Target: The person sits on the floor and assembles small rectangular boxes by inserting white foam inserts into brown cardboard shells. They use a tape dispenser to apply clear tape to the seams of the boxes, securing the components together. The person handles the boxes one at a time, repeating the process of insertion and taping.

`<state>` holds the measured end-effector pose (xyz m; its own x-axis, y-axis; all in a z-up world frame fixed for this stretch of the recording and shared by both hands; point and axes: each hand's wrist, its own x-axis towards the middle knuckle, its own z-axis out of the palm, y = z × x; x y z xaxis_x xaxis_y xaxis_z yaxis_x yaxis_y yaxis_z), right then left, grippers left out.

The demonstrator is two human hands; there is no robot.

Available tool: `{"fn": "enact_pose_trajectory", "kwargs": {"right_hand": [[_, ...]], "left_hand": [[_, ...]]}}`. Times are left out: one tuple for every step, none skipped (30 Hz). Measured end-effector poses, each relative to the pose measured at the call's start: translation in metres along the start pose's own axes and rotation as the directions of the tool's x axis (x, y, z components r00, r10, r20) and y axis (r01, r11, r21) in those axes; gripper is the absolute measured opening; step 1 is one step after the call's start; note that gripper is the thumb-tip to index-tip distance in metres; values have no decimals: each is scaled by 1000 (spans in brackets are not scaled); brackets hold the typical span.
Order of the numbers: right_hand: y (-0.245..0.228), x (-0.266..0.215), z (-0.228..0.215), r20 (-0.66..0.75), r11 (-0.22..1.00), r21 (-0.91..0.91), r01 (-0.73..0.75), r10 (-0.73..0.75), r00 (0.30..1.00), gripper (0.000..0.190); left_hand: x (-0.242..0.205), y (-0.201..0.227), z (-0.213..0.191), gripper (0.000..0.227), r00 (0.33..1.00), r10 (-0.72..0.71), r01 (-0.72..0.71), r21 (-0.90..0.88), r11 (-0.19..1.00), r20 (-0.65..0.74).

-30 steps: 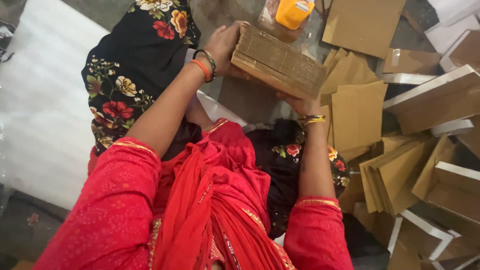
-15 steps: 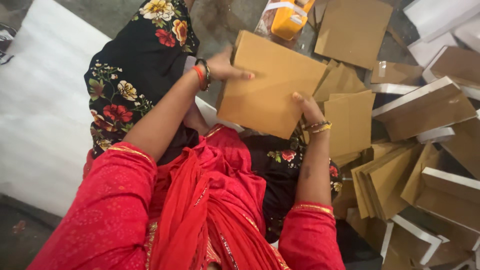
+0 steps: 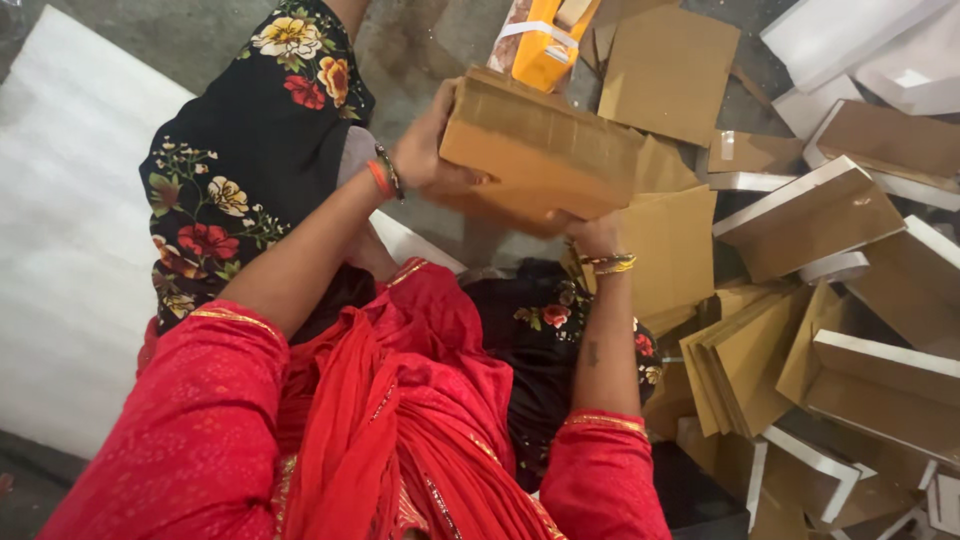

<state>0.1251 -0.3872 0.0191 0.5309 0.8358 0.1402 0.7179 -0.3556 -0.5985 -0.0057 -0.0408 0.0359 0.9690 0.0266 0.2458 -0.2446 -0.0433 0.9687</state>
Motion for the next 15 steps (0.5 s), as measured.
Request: {"fn": "enact_pose_trajectory", "kwargs": {"right_hand": [[5,-1,5,36,994,-48,-95,97,995,32],[11,-2,11,66,977,-98,-190,197,978,35],[19,-2,19,106,973,-85,-213,221,969,40],[29,0,28,150,970,-74,-233,242,959,45],[39,-1,38,193,965,-64,-253,261,946,50],[50,-5,46,168,975,-127,-185,205,964,49],[61,-10,55,148,975,-190,-118,147,978,47],[72,-14,65,128,966,-252,-54,89,988,46],[82,-14,75,133,972,-131,-196,213,968,50],[90,-16,84,155,941,-9,-339,336,929,53],[95,-20,90,191,875,109,-471,447,874,57],[100,-22,92,181,901,51,-430,415,892,54],[101,-24,92,173,922,-8,-386,382,908,52],[102,-20,91,166,939,-68,-336,343,924,49],[98,-19,92,161,946,-145,-289,311,937,48]], "left_hand": [[-2,-2,-3,112,998,68,-69,63,996,15],[-2,-7,-3,112,997,65,-68,112,991,29],[-1,-13,-2,112,997,61,-67,160,985,43],[-3,-20,-1,112,997,57,-67,209,976,54],[-6,-26,2,110,1000,19,-22,264,964,16],[-7,-31,3,109,1000,-13,21,315,949,-26],[-7,-34,3,107,997,-44,66,364,929,-69],[-6,-35,1,113,997,-38,62,409,910,-68],[-4,-34,-1,118,997,-32,59,453,889,-67],[-4,-31,0,124,998,-28,56,493,868,-63],[-3,-28,0,127,996,-69,91,478,873,-63],[-2,-24,0,130,992,-105,124,464,877,-67],[-1,-21,1,133,988,-141,157,450,879,-70],[-1,-18,2,135,988,-139,156,465,872,-72],[-3,-16,4,136,988,-137,156,479,864,-74]]}}
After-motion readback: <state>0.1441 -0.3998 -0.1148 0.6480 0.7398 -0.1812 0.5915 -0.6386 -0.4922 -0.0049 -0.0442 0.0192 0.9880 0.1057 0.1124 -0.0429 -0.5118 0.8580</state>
